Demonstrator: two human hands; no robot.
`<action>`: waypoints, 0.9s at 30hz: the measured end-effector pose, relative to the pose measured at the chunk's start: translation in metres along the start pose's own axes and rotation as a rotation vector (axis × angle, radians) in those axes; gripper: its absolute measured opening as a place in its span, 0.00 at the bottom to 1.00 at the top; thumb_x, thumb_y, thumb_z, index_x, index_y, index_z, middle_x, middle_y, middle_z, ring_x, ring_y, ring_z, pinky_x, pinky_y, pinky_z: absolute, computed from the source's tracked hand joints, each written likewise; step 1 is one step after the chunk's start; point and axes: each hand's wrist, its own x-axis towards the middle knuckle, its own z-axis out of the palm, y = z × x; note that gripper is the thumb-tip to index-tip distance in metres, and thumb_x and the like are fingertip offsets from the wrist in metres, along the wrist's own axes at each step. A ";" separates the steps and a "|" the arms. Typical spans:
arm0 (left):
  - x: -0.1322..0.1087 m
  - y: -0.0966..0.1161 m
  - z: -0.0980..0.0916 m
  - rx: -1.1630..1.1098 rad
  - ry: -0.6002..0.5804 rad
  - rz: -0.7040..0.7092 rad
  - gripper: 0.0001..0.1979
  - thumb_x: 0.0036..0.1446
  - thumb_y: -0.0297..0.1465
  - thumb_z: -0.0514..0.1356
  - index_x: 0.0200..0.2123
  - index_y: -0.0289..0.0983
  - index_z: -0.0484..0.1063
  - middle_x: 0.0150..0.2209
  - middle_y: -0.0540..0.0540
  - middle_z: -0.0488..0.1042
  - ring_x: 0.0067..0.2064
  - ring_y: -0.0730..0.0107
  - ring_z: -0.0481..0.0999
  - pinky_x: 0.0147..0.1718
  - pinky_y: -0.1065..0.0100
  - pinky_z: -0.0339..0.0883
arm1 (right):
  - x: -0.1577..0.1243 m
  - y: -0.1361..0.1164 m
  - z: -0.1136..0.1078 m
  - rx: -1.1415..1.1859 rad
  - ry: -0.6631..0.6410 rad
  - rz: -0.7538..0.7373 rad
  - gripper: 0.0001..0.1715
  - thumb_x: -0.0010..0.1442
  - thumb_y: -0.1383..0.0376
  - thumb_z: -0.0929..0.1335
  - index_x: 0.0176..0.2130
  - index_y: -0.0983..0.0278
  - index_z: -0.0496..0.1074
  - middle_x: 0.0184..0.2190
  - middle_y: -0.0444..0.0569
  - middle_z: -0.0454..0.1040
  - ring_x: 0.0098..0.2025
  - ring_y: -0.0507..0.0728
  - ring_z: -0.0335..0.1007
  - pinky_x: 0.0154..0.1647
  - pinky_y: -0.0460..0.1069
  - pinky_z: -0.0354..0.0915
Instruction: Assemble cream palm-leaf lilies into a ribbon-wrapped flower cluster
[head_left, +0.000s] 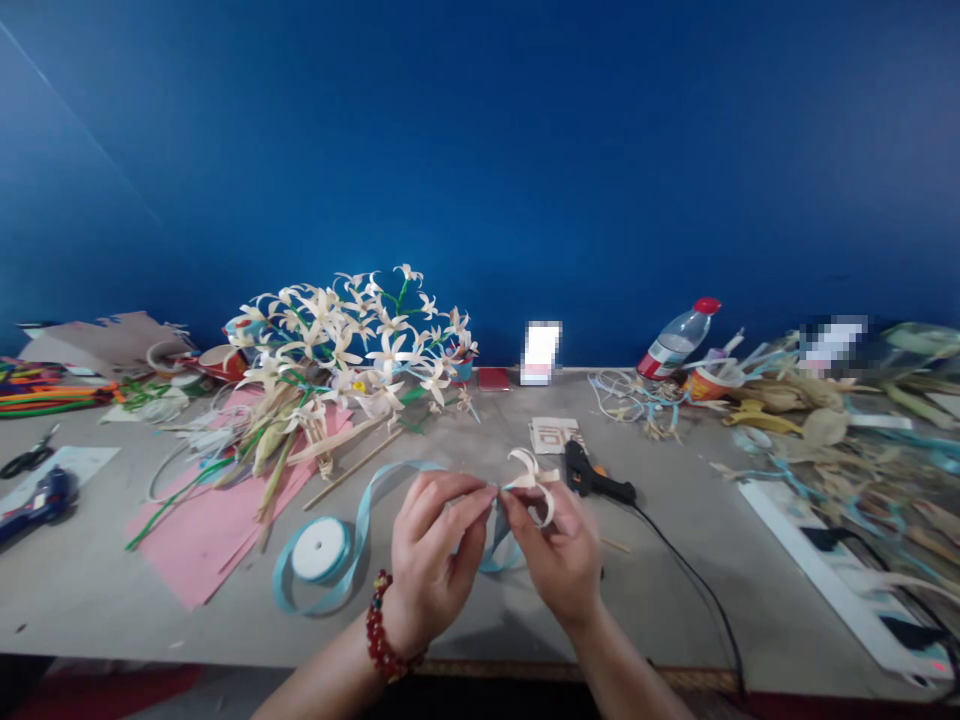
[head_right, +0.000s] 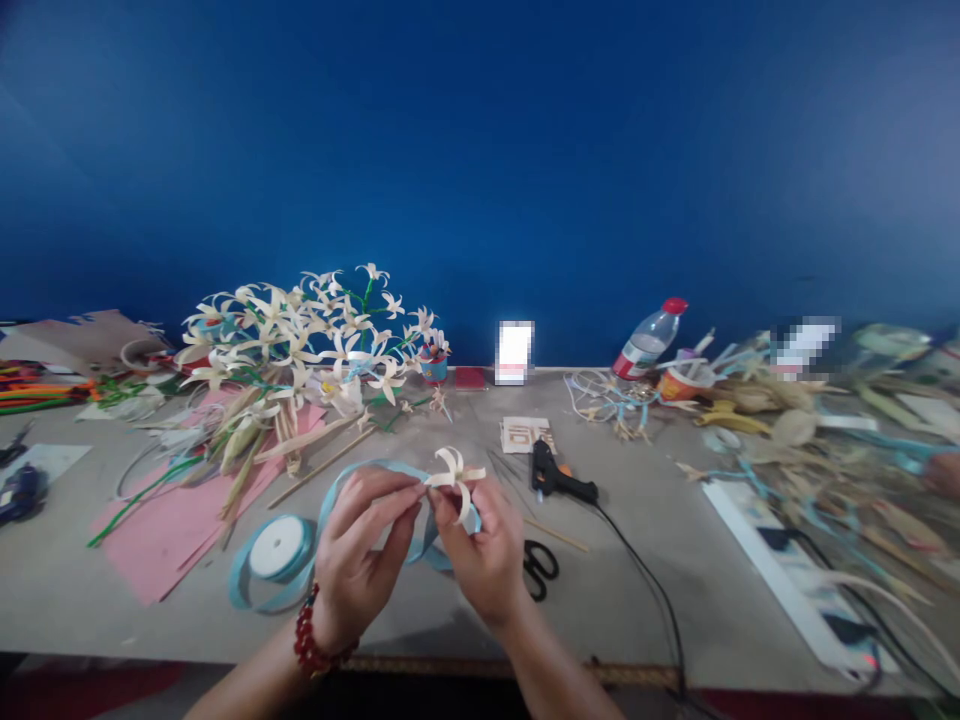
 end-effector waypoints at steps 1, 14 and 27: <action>0.001 0.000 0.000 -0.002 -0.001 0.006 0.19 0.58 0.17 0.59 0.50 0.39 0.73 0.42 0.42 0.78 0.44 0.61 0.77 0.45 0.58 0.71 | -0.001 0.000 0.001 0.021 0.003 0.019 0.03 0.61 0.66 0.69 0.33 0.62 0.73 0.26 0.44 0.74 0.27 0.53 0.71 0.29 0.46 0.67; -0.001 0.002 0.004 -0.070 0.003 -0.063 0.17 0.58 0.18 0.59 0.49 0.39 0.74 0.42 0.40 0.80 0.43 0.61 0.79 0.42 0.60 0.74 | -0.003 -0.001 0.006 0.260 -0.017 0.217 0.07 0.61 0.64 0.69 0.31 0.62 0.72 0.24 0.42 0.70 0.24 0.51 0.66 0.23 0.44 0.62; 0.000 -0.009 0.010 -0.020 0.017 -0.063 0.14 0.60 0.19 0.58 0.44 0.39 0.76 0.40 0.42 0.81 0.42 0.63 0.80 0.43 0.62 0.76 | -0.001 -0.005 0.006 0.408 -0.075 0.323 0.13 0.64 0.59 0.67 0.30 0.63 0.72 0.21 0.41 0.65 0.22 0.51 0.62 0.22 0.44 0.62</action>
